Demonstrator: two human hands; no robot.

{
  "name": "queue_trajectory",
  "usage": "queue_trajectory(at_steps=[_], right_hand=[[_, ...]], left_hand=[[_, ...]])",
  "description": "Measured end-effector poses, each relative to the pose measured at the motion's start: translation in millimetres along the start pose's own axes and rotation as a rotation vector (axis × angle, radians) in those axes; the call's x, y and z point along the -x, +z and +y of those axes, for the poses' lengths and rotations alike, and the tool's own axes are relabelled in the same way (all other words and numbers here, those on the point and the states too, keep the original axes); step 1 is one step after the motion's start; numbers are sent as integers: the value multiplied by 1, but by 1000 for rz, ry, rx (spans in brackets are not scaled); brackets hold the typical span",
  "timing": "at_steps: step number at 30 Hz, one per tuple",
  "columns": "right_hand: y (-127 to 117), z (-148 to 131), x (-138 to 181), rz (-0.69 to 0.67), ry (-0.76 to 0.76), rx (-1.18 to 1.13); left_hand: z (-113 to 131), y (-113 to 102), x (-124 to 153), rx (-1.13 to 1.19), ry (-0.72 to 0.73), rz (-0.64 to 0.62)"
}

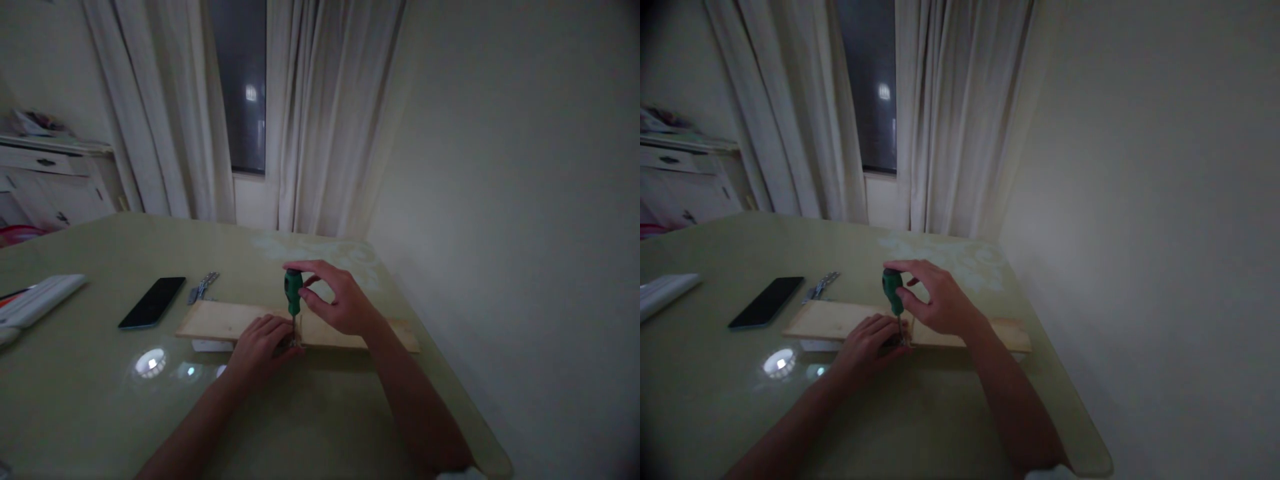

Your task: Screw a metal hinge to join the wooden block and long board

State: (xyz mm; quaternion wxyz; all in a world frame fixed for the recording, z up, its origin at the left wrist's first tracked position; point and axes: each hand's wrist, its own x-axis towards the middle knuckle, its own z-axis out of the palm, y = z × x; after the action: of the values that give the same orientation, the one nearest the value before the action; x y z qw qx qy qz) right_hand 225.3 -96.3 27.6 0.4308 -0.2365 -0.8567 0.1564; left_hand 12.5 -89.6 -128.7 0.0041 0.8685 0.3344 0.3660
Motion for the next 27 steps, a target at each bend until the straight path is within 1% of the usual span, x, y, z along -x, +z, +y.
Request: queue_trajectory(at_steps=[2, 4, 6, 10, 11, 13, 16, 18, 20, 23, 24, 25, 26, 27], right_hand=[[3, 6, 0, 44, 4, -23], [2, 8, 1, 72, 5, 19], [-4, 5, 3, 41, 1, 101], [-23, -13, -3, -61, 26, 246], [-28, -18, -7, -81, 45, 303], [-33, -25, -17, -155, 97, 505], [-35, -29, -33, -342, 146, 908], [-36, -28, -43, -448, 75, 1090], [-40, -28, -51, -559, -98, 1164], [-47, -29, -66, -775, -439, 1125], [-49, -30, -70, -845, -525, 1090], [-49, -31, -75, -906, -576, 1047], [-49, -31, -78, -947, -561, 1018], [-48, -31, -81, -969, -486, 1009]], left_hand=[[-1, 0, 0, 3, 4, -4], [-1, 1, 0, 13, 0, -3], [-1, 2, 0, 19, -10, -4], [0, 3, 0, 15, -33, -18], [0, 2, -1, 13, -32, -21], [-1, 1, -1, 18, -19, -38], [-4, -3, -2, 39, 14, -81], [-5, -5, -2, 50, 29, -96], [-5, -5, -2, 58, 31, -95], [-5, -4, -2, 67, 21, -91], [-5, -3, -2, 71, 18, -88], [-5, -2, -2, 77, 17, -83], [-6, -1, -2, 84, 16, -73], [-6, 0, -1, 93, 19, -62]])
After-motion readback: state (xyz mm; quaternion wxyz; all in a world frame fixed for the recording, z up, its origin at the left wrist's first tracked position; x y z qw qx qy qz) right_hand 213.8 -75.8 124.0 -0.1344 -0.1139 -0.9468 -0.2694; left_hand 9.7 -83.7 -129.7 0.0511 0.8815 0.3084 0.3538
